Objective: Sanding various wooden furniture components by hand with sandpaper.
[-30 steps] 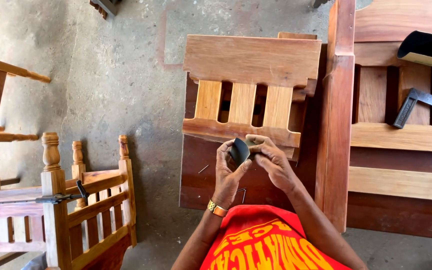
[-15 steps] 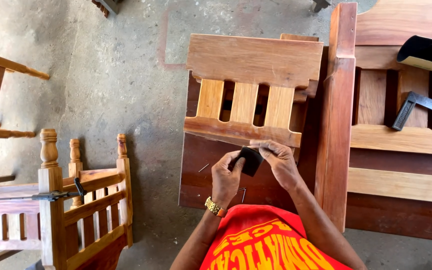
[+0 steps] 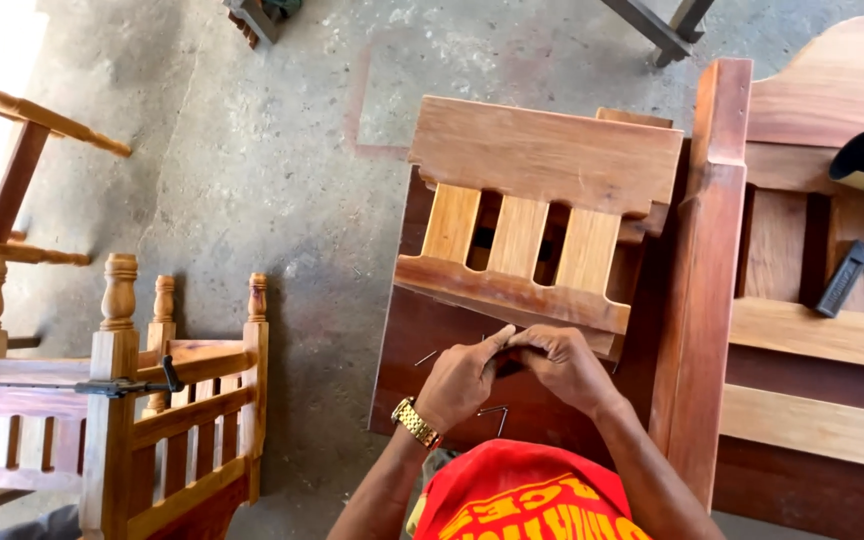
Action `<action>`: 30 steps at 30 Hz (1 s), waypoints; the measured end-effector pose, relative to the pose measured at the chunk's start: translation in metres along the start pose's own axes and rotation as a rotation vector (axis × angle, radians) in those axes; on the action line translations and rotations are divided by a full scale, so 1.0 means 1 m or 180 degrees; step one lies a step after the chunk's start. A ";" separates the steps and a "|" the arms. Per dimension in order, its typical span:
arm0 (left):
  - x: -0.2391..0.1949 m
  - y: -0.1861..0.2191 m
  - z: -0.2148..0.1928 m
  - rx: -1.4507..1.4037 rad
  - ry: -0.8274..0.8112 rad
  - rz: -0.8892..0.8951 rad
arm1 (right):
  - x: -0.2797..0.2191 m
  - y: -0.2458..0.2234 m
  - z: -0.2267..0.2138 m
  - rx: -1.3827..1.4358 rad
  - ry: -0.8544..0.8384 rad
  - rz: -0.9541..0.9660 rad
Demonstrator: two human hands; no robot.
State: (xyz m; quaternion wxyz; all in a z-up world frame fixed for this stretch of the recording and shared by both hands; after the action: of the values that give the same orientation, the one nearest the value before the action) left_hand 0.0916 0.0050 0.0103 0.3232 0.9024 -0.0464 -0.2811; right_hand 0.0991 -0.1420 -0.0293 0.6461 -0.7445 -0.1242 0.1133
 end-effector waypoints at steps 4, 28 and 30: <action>0.027 -0.025 -0.016 -0.0239 0.0478 0.0269 | 0.030 0.002 -0.043 -0.0541 0.0805 -0.0700; 0.177 -0.084 -0.044 0.1285 0.2095 0.0821 | 0.060 0.071 -0.078 -0.3579 0.1687 0.0141; 0.169 -0.080 -0.051 0.1396 0.2149 0.0932 | 0.061 0.071 -0.078 -0.3460 0.1687 0.0051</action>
State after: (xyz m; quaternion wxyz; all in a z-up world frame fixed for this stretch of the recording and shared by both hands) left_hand 0.2529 0.0513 -0.0863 0.1571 0.9751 -0.1243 0.0954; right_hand 0.1855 -0.2041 -0.0889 0.1811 -0.9718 0.0064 -0.1508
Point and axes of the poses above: each hand's wrist, its own x-axis towards the middle knuckle, its own z-axis out of the palm, y = z × x, the point moved 7 cm from there along x, towards the middle knuckle, and after that the axes turned 6 degrees about -z, right-handed, at the moved point
